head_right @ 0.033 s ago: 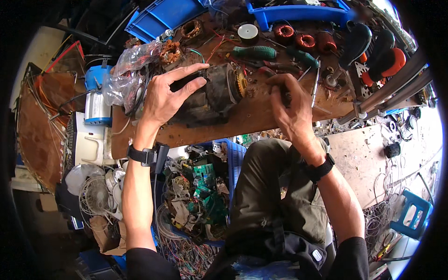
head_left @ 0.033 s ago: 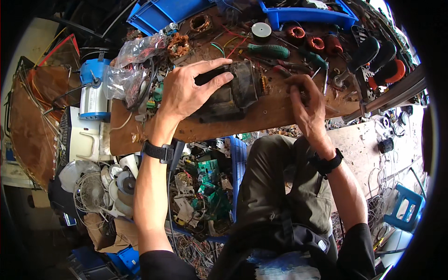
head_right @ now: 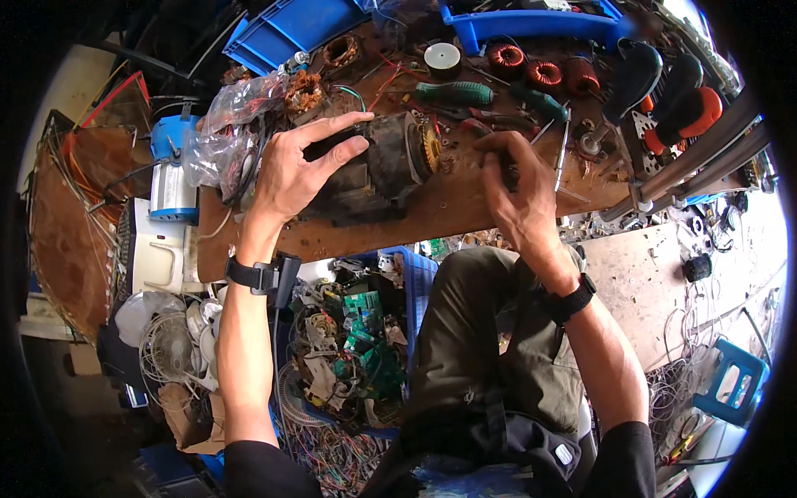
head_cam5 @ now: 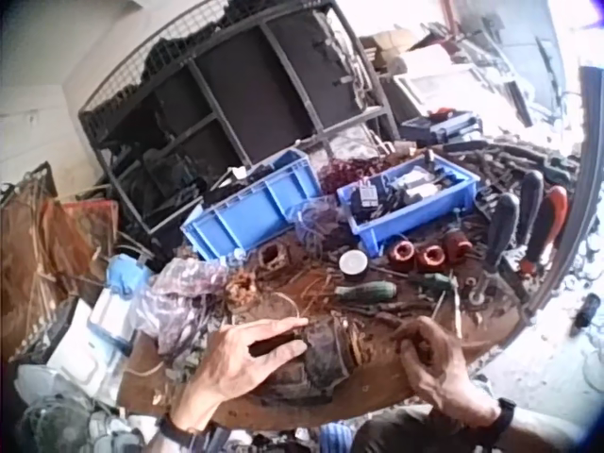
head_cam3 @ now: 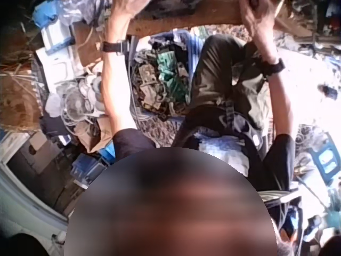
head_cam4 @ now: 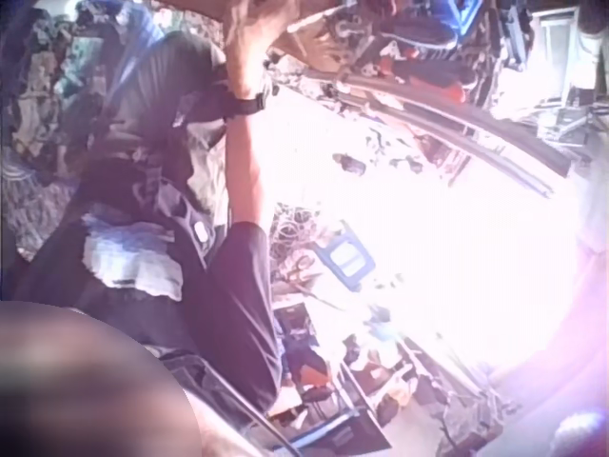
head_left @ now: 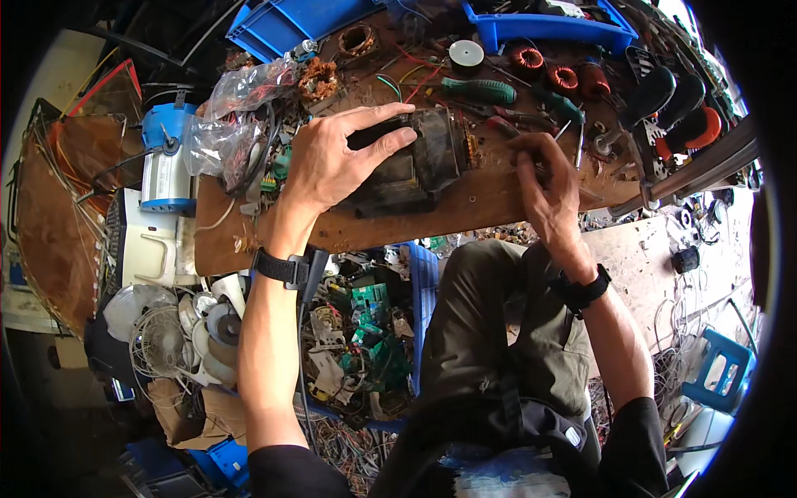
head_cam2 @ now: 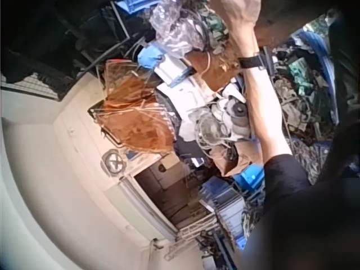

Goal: Disassemble the housing and components of an electric motor.

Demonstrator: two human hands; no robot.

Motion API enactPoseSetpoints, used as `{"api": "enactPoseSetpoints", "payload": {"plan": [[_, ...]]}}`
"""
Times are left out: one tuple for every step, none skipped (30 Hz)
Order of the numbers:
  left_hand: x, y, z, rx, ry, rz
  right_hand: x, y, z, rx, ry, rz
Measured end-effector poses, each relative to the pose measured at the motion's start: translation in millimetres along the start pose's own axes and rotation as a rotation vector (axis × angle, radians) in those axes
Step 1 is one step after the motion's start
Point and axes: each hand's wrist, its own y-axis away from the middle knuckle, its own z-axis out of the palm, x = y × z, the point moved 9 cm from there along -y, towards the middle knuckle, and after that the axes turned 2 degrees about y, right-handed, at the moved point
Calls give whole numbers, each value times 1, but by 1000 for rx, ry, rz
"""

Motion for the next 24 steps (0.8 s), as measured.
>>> {"api": "enactPoseSetpoints", "payload": {"plan": [[-2,-2,2,-39,12,-20,1,0,-1,-1,7,-2],[-4,-3,5,-78,23,-40,2,1,-1,-1,30,-9],[-5,-2,4,-73,23,-40,3,0,1,-2,46,-18],[-4,-1,4,-65,21,-22,3,0,1,-3,47,-22],[-3,0,3,-57,18,-3,4,1,2,-6,48,-10],[-4,0,3,-53,19,-1,5,2,2,-8,52,2],[-3,-1,4,-64,35,5,2,2,1,-7,54,-3],[-3,-2,5,-75,50,10,0,1,0,-6,55,1],[-1,-2,5,-73,48,10,0,2,0,-7,53,6],[1,-1,4,-75,28,-6,1,2,1,-7,51,4],[1,0,4,-77,8,-22,4,3,2,-10,33,21],[0,0,4,-74,8,-20,5,3,3,-11,19,37],[-2,0,4,-64,25,-20,5,3,3,-10,19,34],[-4,1,4,-54,41,-19,4,2,3,-14,41,16],[-2,0,4,-51,43,-14,3,2,2,-16,67,-2],[0,-1,4,-37,35,-15,2,2,0,-13,71,-6],[2,-1,4,-23,27,-16,4,1,-2,-10,67,6],[2,-1,3,-30,31,-22,6,1,0,-9,56,18],[1,0,2,-25,28,-21,5,1,1,-9,55,12],[1,1,1,-31,22,-16,3,1,2,-6,59,11],[1,0,1,-34,23,-7,2,1,2,-1,69,10],[1,0,-1,-24,27,-2,2,1,2,0,76,0],[-1,0,0,-40,68,-27,4,1,2,-2,67,15],[-4,0,3,-57,112,-51,8,2,2,-4,60,30]]}}
